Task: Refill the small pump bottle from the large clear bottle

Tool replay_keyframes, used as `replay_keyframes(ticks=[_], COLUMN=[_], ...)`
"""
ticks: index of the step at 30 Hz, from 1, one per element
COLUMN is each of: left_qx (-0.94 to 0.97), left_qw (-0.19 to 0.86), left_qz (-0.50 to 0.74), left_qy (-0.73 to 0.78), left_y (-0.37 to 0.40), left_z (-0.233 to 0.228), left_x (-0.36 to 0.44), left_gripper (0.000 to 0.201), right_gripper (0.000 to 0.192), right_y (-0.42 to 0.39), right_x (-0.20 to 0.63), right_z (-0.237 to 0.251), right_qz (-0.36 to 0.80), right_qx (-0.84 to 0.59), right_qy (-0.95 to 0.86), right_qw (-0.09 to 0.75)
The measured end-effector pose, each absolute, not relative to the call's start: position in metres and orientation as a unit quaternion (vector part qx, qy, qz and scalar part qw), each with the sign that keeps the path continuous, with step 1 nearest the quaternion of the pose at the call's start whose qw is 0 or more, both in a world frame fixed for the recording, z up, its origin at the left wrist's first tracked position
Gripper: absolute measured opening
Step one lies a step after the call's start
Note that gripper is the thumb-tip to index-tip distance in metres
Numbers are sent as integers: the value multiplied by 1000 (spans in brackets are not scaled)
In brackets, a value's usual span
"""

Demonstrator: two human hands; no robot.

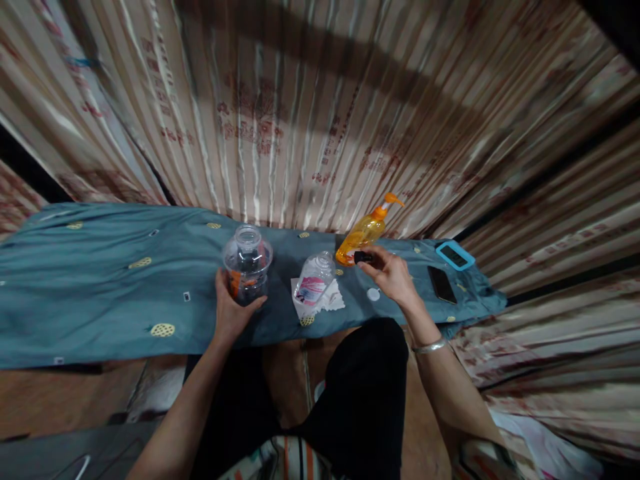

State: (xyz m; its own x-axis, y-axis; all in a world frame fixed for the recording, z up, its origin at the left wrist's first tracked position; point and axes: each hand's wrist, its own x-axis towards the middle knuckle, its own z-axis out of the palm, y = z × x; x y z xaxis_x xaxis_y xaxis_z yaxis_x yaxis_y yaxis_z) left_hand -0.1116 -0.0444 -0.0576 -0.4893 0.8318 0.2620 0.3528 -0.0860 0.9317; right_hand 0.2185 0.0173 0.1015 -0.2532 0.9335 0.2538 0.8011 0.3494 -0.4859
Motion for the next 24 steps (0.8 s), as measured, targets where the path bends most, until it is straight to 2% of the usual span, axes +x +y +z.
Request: replay_keyframes(ticks=[3, 6, 9, 12, 15, 19, 21, 24], left_qx=[436, 417, 452, 509, 566, 603, 606, 608], left_qw=[198, 183, 275, 328, 334, 316, 316, 323], left_qz=[585, 588, 561, 537, 527, 533, 545, 562], left_qy=[654, 669, 636, 588, 538, 502, 486, 458], left_y=[-64, -96, -123, -128, -106, -54, -29, -4], left_z=[-63, -70, -71, -59, -40, -16, -11, -9], left_x=[-115, -114, -103, -82, -57, -27, -15, -4], left_gripper=[114, 87, 58, 43, 50, 91, 104, 104], right_gripper=[34, 34, 34, 33, 33, 33, 32, 30], right_y=[10, 7, 7, 9, 12, 19, 22, 22], right_x=[207, 192, 177, 167, 160, 152, 145, 136], right_z=[118, 137, 155, 168, 174, 178, 180, 184], right_qz=[134, 128, 119, 102, 77, 48, 35, 23], right_qx=[-514, -476, -441, -413, -400, -390, -379, -362], right_qy=[-802, -831, -863, -889, -905, -918, -924, -932], right_qw=[273, 260, 217, 168, 120, 59, 31, -8])
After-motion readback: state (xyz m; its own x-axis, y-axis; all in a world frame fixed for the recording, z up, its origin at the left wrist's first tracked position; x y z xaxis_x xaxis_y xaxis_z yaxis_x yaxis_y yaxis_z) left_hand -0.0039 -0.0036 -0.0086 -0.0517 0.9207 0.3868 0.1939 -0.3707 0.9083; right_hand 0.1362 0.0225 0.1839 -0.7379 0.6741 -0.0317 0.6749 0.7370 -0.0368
